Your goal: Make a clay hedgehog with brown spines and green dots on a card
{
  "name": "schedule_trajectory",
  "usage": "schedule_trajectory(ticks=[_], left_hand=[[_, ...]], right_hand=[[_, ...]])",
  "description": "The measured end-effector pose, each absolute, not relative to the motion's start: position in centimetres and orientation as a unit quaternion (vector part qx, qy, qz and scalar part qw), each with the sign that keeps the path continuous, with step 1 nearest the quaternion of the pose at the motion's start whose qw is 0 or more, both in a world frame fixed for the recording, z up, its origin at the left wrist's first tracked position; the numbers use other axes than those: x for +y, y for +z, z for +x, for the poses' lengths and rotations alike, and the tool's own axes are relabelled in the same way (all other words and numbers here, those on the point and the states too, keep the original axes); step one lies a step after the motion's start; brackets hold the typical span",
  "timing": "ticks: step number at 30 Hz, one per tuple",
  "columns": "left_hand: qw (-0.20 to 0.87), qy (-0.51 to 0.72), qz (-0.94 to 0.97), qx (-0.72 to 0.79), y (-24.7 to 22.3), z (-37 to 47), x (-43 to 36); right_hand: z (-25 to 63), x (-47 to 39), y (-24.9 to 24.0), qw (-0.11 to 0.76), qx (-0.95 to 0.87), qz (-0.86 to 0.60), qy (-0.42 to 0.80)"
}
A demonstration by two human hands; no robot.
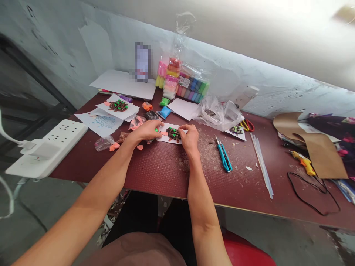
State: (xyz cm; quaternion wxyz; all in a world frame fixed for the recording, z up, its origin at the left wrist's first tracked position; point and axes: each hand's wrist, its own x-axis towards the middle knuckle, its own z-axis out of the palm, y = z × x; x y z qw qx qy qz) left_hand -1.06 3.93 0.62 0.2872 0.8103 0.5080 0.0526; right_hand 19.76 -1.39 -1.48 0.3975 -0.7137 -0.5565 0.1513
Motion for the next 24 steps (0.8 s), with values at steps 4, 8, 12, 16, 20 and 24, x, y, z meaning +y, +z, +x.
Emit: schedule_trajectory(ticks=[4,8,12,16,20,24], left_hand=[[0.284,0.050,0.811,0.509,0.72,-1.06,3.88],[0.283,0.057,0.810,0.511,0.70,-1.07,3.85],[0.279,0.049,0.811,0.512,0.63,-1.06,3.90],[0.271,0.046,0.816,0.509,0.64,-1.03,3.91],[0.274,0.047,0.813,0.511,0.67,-1.00,3.88],[0.270,0.050,0.815,0.510,0.63,-0.99,3.88]], right_hand=[[19.62,-1.26,-1.68,0.398,-0.555,-0.712,0.161],[19.56,-1.14,-1.77,0.394,-0.555,-0.712,0.171],[19.59,-1.05,-1.86,0.389,-0.560,-0.712,0.168],[19.50,-1.02,-1.89,0.381,-0.566,-0.713,0.164],[19.29,-1.02,-1.97,0.378,-0.569,-0.714,0.156],[19.12,-1.08,-2.16,0.372,-0.571,-0.717,0.144]])
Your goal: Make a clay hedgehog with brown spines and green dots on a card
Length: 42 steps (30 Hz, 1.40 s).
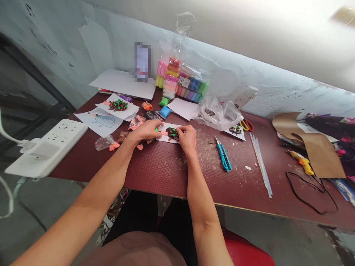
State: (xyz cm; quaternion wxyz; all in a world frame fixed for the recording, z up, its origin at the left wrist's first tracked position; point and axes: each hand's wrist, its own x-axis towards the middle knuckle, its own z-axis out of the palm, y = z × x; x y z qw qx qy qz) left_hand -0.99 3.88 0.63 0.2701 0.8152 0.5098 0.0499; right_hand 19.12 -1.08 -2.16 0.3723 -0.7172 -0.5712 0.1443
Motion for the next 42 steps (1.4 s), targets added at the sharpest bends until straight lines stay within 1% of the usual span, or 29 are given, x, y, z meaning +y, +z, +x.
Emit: schedule_trajectory(ticks=[8,20,27,35,42], left_hand=[[0.272,0.050,0.815,0.509,0.4,-1.0,4.0],[0.279,0.071,0.813,0.506,0.0,-1.1,4.1],[0.278,0.085,0.812,0.506,-0.3,-1.0,4.2],[0.310,0.113,0.798,0.504,-0.6,-1.2,4.4],[0.367,0.173,0.782,0.473,-0.3,-1.6,5.0]], right_hand=[[19.4,-1.1,-2.0,0.347,-0.587,-0.717,0.141],[19.8,-1.1,-2.0,0.361,-0.589,-0.709,0.143],[19.6,-1.0,-2.2,0.351,-0.589,-0.717,0.125],[19.3,-1.1,-1.9,0.342,-0.586,-0.724,0.124],[20.0,-1.2,-1.7,0.373,-0.579,-0.718,0.101]])
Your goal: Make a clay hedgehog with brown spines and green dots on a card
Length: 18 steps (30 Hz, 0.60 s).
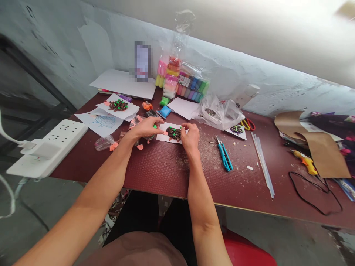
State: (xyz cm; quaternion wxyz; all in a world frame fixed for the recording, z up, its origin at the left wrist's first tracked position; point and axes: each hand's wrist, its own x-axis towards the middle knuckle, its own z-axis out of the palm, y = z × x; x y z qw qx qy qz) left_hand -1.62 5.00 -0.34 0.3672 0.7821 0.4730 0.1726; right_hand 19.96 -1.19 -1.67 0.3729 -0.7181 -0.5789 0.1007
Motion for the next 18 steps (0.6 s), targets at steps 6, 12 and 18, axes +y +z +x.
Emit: schedule_trajectory(ticks=[6,12,18], left_hand=[[0.379,0.181,0.775,0.472,0.0,-1.4,4.9],[0.356,0.152,0.782,0.489,-0.1,-1.3,4.7],[0.322,0.125,0.798,0.493,-0.5,-1.2,4.7]], right_hand=[[20.0,-1.3,-1.7,0.365,-0.581,-0.717,0.125],[19.5,-1.3,-1.6,0.356,-0.587,-0.713,0.140],[19.1,-1.4,-1.6,0.352,-0.587,-0.715,0.143]])
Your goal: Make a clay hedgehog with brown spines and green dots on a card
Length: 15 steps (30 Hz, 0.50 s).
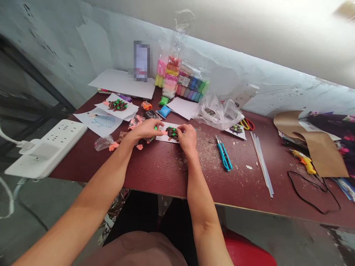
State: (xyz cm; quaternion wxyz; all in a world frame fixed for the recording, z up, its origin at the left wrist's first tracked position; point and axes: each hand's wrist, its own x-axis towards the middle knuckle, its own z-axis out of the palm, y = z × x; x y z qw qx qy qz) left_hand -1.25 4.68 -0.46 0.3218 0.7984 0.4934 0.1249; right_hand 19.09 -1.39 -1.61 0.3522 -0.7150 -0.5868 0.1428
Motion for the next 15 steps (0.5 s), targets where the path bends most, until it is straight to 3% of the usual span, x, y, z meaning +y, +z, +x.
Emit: schedule_trajectory(ticks=[15], left_hand=[[0.337,0.145,0.790,0.491,-0.71,-1.38,4.70]], right_hand=[[19.66,-1.42,-1.48,0.342,-0.595,-0.715,0.132]])
